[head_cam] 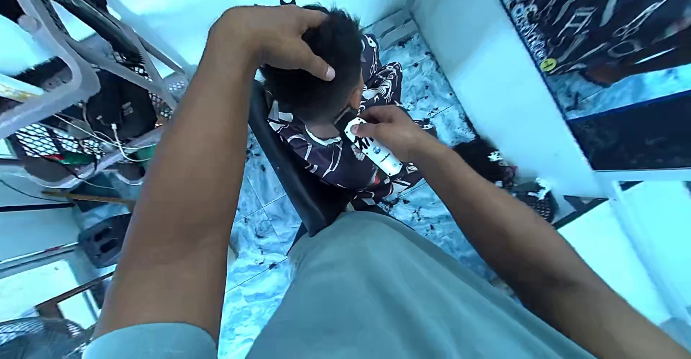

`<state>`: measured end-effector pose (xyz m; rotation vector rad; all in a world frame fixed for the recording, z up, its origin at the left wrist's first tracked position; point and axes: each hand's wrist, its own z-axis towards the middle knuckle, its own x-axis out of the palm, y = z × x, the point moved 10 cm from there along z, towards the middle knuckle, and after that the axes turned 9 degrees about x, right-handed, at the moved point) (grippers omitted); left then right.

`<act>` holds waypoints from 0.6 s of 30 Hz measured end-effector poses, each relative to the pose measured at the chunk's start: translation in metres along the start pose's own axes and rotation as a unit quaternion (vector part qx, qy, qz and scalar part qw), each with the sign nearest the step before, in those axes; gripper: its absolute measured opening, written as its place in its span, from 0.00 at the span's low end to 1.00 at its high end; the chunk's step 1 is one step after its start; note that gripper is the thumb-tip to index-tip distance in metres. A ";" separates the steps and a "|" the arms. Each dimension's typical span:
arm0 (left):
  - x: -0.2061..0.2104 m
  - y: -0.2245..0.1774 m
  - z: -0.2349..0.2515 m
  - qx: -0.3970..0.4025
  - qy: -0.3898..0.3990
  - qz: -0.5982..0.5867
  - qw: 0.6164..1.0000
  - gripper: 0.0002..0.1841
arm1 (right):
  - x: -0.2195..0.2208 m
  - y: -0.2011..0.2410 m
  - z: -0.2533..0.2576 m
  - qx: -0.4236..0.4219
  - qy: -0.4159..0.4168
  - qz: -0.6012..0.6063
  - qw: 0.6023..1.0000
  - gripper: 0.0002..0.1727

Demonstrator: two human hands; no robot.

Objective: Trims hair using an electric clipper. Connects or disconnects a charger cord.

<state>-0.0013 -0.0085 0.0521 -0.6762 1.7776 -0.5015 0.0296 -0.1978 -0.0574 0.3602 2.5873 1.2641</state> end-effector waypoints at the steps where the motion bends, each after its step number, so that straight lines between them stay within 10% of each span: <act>1: 0.000 0.000 0.003 0.002 0.003 0.016 1.000 0.43 | 0.000 0.001 -0.001 0.001 -0.001 0.015 1.000 0.16; 18: 0.000 0.001 0.022 0.009 0.021 0.016 1.000 0.40 | 0.001 0.015 -0.015 0.047 -0.055 0.062 0.995 0.14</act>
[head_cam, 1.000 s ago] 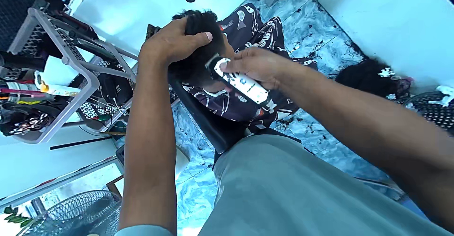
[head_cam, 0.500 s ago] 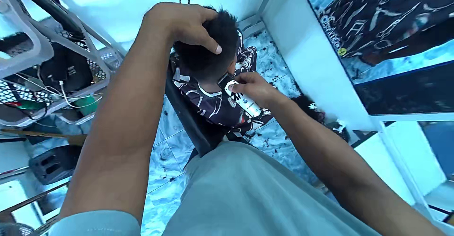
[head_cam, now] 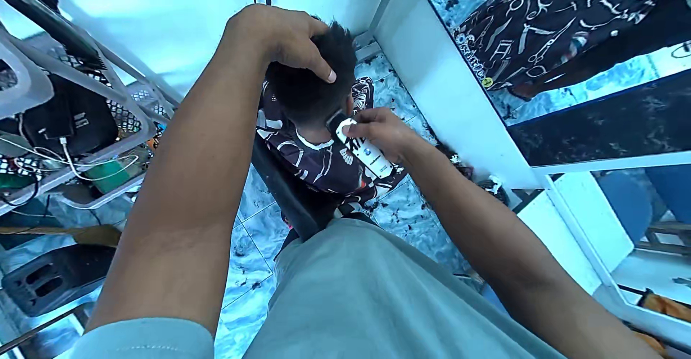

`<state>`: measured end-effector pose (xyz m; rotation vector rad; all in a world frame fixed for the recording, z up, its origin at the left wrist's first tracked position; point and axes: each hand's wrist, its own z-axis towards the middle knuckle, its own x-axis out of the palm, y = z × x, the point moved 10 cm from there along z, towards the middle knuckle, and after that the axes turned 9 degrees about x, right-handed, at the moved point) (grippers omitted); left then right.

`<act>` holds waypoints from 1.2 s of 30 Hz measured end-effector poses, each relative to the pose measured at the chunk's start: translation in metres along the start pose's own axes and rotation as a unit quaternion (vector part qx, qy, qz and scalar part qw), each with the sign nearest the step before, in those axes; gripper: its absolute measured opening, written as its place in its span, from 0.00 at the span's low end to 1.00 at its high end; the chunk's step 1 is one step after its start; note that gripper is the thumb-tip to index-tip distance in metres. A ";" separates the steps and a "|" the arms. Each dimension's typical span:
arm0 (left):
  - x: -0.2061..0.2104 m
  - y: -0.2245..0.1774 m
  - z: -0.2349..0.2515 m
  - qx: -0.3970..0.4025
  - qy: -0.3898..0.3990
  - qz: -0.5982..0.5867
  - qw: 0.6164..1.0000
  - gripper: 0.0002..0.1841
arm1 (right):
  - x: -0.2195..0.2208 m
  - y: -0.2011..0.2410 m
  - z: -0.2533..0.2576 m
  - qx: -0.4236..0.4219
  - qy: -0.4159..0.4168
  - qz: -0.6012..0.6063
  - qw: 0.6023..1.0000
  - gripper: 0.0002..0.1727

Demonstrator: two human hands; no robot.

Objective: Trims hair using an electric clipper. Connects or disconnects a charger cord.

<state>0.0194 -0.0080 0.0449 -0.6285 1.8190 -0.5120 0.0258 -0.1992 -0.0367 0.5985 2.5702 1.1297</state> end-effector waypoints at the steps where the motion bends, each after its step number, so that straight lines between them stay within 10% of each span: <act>1: -0.001 0.000 0.001 0.000 -0.003 0.001 1.000 0.40 | -0.001 -0.003 0.001 0.005 -0.018 -0.030 0.999 0.14; 23: -0.003 0.001 0.009 -0.047 0.008 0.025 0.999 0.42 | 0.013 0.022 -0.018 -0.106 -0.115 -0.035 0.987 0.16; 30: -0.004 0.002 0.012 -0.028 0.001 -0.012 1.000 0.37 | -0.004 -0.036 0.016 -0.033 -0.160 -0.181 0.970 0.22; 36: -0.002 0.006 0.014 -0.035 0.006 -0.031 0.999 0.35 | -0.002 -0.022 0.013 -0.064 -0.108 -0.051 0.991 0.19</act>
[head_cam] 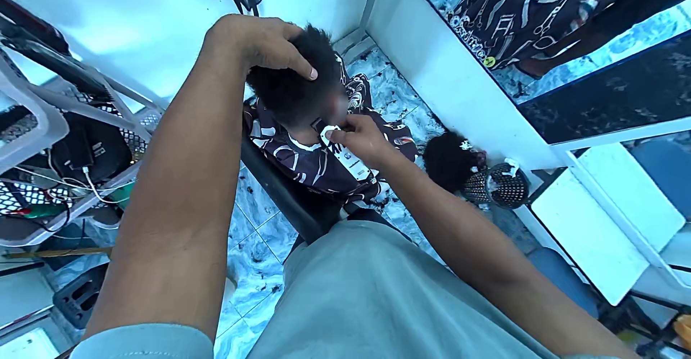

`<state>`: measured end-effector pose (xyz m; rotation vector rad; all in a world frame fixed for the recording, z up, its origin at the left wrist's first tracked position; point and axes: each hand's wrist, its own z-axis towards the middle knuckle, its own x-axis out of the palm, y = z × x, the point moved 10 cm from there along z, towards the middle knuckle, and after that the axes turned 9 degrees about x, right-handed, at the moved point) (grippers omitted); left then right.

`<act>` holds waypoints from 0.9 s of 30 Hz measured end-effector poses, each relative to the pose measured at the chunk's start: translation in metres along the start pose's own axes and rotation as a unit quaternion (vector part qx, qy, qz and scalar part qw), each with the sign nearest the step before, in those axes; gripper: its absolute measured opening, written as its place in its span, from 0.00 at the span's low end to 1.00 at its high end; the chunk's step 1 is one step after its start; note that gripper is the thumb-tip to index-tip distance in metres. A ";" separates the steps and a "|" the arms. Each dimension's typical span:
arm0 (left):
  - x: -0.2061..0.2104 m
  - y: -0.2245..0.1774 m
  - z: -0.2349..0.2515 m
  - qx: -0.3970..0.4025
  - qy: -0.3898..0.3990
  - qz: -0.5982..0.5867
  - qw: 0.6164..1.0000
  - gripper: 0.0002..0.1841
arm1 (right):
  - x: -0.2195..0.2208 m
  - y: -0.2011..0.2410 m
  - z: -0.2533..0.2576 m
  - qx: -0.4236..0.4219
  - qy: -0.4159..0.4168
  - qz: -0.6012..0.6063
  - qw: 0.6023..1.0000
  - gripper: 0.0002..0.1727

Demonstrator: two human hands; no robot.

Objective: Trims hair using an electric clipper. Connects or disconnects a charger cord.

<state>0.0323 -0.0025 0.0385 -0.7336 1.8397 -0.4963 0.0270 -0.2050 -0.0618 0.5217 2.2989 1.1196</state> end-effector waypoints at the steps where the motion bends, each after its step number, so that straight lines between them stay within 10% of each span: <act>1: 0.001 0.000 -0.001 -0.004 0.000 -0.002 1.000 0.34 | 0.001 0.002 0.000 -0.006 0.012 0.022 1.000 0.19; 14: 0.012 -0.029 -0.014 -0.107 -0.046 0.019 0.993 0.39 | -0.041 -0.068 0.015 0.074 0.130 -0.003 0.989 0.22; 22: 0.023 -0.025 -0.028 -0.155 -0.064 0.022 0.986 0.47 | -0.063 0.013 0.070 -0.137 0.193 -0.151 0.960 0.22; 27: 0.030 -0.036 -0.028 -0.116 -0.067 -0.012 0.991 0.49 | -0.062 0.021 0.068 -0.079 0.285 -0.115 0.948 0.18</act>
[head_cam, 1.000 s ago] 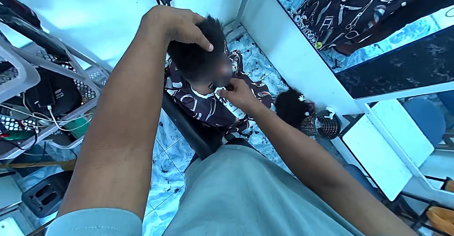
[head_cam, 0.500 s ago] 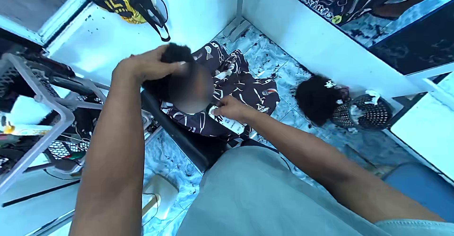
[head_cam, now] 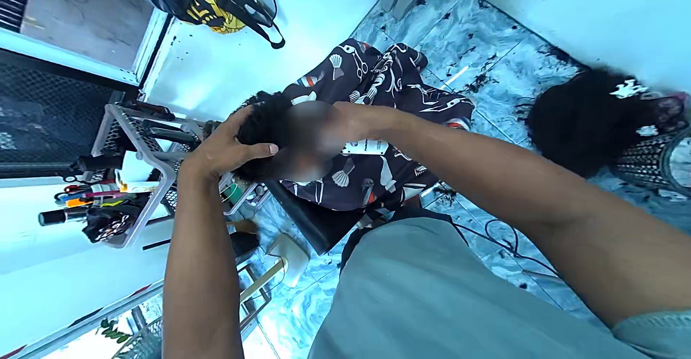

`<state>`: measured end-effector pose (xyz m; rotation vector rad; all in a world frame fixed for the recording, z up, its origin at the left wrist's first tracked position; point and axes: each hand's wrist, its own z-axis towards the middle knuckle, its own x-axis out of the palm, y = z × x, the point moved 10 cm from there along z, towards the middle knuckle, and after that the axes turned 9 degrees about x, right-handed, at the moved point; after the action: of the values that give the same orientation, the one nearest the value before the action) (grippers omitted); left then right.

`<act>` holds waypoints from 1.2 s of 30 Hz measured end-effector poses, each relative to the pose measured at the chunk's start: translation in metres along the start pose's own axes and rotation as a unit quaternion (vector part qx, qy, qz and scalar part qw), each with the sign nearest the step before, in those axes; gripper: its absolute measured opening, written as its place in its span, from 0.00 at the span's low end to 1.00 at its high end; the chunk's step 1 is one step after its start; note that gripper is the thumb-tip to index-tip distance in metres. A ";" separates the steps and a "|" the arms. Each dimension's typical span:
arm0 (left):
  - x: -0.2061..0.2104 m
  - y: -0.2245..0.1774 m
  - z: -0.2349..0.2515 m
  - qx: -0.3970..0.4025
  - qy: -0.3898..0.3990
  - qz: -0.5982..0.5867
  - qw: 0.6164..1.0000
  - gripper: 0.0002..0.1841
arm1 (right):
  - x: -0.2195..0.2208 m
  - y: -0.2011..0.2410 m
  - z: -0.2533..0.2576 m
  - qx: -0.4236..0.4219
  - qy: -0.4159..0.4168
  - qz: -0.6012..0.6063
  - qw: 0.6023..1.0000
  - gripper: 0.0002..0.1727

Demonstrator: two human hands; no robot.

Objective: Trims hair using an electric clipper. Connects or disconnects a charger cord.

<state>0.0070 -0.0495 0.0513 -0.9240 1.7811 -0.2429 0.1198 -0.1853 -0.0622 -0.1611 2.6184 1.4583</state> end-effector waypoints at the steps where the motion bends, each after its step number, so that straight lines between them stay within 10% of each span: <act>1: 0.001 -0.002 -0.001 0.004 -0.001 -0.004 1.000 0.48 | 0.000 0.000 -0.003 0.005 0.016 0.026 1.000 0.18; 32: -0.001 0.008 -0.005 -0.017 -0.008 -0.036 0.999 0.52 | -0.001 0.003 0.004 0.018 0.085 0.211 0.974 0.16; 36: -0.001 0.009 -0.005 -0.012 -0.005 -0.033 0.999 0.53 | 0.002 0.000 0.006 0.020 0.055 0.093 0.994 0.16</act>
<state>-0.0014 -0.0435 0.0488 -1.0001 1.7501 -0.2602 0.1185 -0.1805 -0.0657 0.0066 2.8156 1.4904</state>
